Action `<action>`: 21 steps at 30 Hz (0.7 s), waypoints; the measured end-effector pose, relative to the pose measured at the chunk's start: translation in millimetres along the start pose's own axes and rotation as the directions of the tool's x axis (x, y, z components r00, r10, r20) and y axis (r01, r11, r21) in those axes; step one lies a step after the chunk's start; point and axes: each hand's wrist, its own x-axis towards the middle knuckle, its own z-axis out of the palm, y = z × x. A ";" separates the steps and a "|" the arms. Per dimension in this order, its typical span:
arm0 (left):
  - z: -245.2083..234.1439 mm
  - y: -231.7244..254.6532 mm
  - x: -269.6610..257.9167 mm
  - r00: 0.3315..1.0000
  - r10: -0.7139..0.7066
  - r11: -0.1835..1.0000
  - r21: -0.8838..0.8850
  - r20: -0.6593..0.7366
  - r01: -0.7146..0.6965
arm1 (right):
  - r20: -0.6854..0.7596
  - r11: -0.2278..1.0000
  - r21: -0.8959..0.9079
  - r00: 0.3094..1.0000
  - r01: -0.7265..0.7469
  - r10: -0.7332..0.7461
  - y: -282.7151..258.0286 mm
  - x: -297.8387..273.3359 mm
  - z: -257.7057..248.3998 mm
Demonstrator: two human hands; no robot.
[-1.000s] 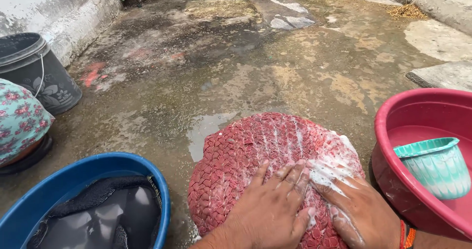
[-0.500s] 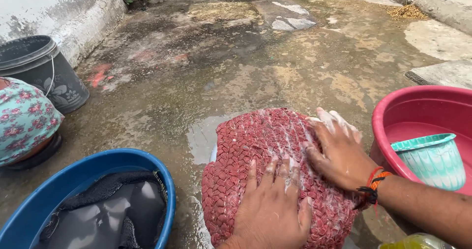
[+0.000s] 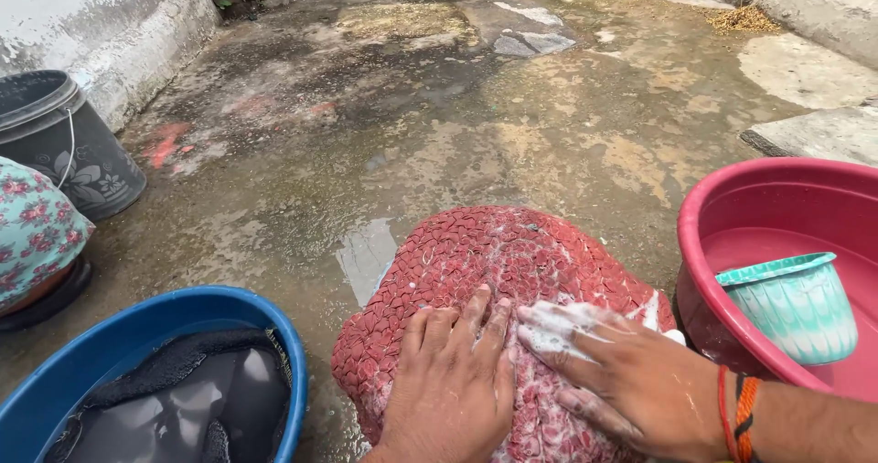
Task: Scrubbing and washing a red textured rug with soap and a brush in an outdoor courtyard.
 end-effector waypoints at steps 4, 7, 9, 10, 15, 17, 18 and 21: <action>-8.0 5.4 12.4 0.977 -0.075 0.997 -0.008 0.197 0.078 | 0.128 0.904 -0.042 0.895 -0.426 0.428 30.5 43.3 -10.0; -8.7 2.3 23.9 0.960 -0.163 0.987 0.043 0.227 0.158 | 0.211 0.846 -0.230 0.824 -0.482 0.526 -11.2 53.1 -2.4; -9.8 2.2 25.2 0.921 -0.254 0.967 0.065 0.296 0.246 | 0.000 0.995 0.011 0.995 -0.103 0.103 -20.5 33.6 19.1; -12.2 2.8 27.0 0.920 -0.254 0.967 0.065 0.299 0.246 | 0.001 0.995 0.014 0.995 -0.104 0.104 6.3 39.1 15.1; -24.0 7.5 38.8 0.817 -0.406 0.914 0.164 0.409 0.372 | 0.142 0.686 -0.277 0.677 -0.673 0.722 -15.7 58.2 -25.9; -21.7 -0.5 40.6 0.827 -0.408 0.913 0.166 0.388 0.373 | -0.124 0.884 -0.262 0.922 -0.387 0.367 -22.5 23.4 14.2; -20.1 -5.1 42.1 0.835 -0.408 0.913 0.169 0.369 0.372 | -0.376 0.938 -0.341 0.924 -0.067 -0.071 -24.9 6.7 35.3; -21.1 -6.3 35.7 0.867 -0.355 0.934 0.177 0.349 0.311 | -0.101 0.927 0.116 0.924 -0.356 0.368 29.8 13.2 -4.8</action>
